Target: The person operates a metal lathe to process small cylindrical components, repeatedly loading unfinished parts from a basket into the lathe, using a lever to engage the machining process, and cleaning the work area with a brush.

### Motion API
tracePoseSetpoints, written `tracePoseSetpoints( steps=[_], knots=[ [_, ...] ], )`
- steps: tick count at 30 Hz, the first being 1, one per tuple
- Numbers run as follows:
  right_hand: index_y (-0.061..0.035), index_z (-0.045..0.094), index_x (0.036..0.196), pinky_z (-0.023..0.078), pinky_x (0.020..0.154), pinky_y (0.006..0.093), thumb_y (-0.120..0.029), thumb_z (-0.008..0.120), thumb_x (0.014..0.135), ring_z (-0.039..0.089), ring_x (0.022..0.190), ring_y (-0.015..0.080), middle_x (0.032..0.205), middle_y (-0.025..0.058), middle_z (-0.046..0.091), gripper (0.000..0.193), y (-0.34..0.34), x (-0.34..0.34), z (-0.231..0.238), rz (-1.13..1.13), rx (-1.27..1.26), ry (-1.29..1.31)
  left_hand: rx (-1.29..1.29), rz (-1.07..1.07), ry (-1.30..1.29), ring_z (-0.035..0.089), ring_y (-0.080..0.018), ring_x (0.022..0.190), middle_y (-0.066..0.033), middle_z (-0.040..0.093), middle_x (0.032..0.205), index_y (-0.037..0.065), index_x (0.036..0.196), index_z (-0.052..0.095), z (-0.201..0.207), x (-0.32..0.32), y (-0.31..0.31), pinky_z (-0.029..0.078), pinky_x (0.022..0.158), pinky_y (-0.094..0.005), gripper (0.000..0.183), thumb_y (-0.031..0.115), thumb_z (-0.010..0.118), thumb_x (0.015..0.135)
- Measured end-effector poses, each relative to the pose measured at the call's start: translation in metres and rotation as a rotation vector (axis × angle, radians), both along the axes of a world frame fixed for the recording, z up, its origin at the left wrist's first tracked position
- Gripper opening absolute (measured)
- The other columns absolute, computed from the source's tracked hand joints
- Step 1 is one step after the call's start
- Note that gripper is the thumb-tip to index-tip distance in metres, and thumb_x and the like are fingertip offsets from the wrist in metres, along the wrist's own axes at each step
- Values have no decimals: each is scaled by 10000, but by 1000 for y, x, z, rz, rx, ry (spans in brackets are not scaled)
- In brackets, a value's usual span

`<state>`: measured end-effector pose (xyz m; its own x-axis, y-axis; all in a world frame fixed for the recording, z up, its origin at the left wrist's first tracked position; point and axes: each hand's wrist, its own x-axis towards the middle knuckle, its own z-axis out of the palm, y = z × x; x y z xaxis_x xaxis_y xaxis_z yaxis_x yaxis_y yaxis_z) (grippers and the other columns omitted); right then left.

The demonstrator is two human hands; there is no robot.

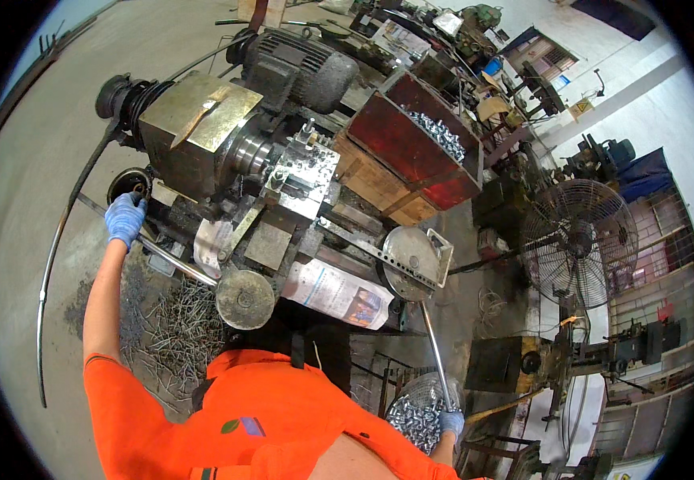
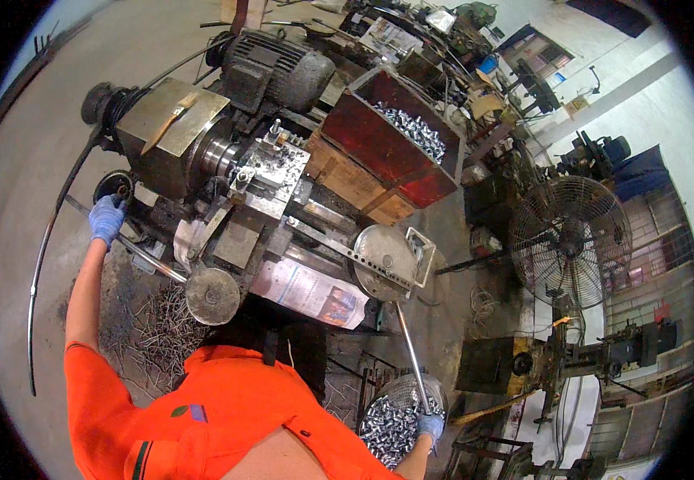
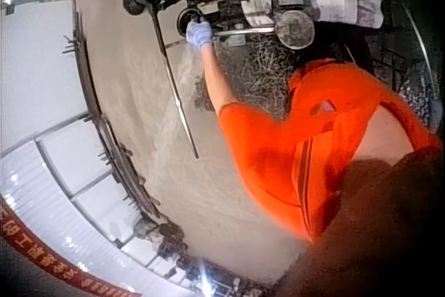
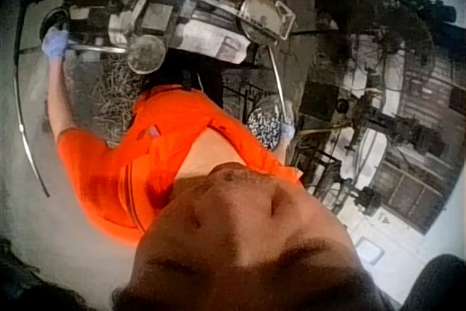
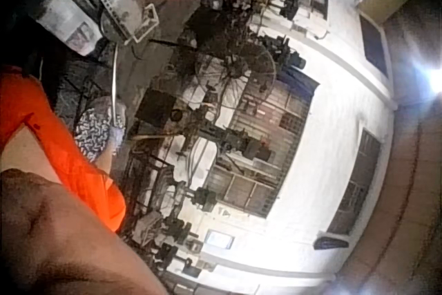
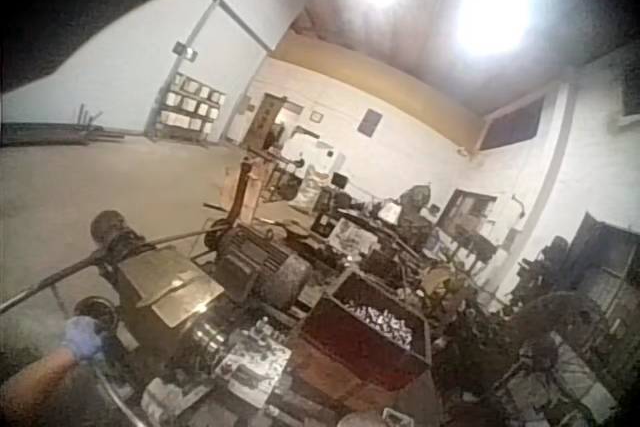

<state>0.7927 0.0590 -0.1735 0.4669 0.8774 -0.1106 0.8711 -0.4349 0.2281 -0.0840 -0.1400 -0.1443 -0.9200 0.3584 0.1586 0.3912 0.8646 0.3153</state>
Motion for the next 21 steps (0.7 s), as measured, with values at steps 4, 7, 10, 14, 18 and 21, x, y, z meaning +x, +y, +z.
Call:
tracePoseSetpoints(
  steps=[4,7,10,14,18,21],
  knots=[
    [3,660,914,476,817,431,-394,612,704,586,977,366,968,257,611,452,-3,-12,9,-27,-2,36,1,5,-1,619,-314,861,-140,654,906,128,950,677,-6,-4,-1,484,766,-415,267,326,602,788],
    [-1,657,959,480,845,387,-366,708,638,595,990,344,1020,240,615,489,-5,-7,3,-72,58,83,-8,-9,-28,617,-313,872,-142,652,921,125,956,676,-3,-4,-1,483,773,-414,271,326,601,791],
    [-10,670,928,482,838,397,-336,676,652,601,975,351,999,243,620,427,-5,-15,7,-117,61,78,-2,-13,-16,614,-310,884,-141,650,934,128,958,676,-8,-8,-3,480,780,-411,270,327,602,792],
    [-13,655,935,475,831,419,-325,637,668,585,977,368,975,254,612,410,-10,-17,9,-108,57,64,13,-15,-22,611,-306,890,-138,649,936,131,955,676,-5,-5,0,476,786,-408,264,327,602,794],
    [-14,651,948,472,841,417,-347,655,666,591,974,366,996,241,616,436,-10,-19,10,-107,17,66,6,-21,8,610,-305,896,-136,649,940,133,959,676,-8,-6,-2,475,791,-405,259,321,598,800],
    [-12,649,952,471,842,416,-360,662,665,594,971,367,1008,237,617,451,-14,-31,19,-127,6,68,11,-14,-8,609,-306,898,-135,648,944,134,962,676,-4,-4,-2,475,792,-404,257,318,595,802]
  ],
)
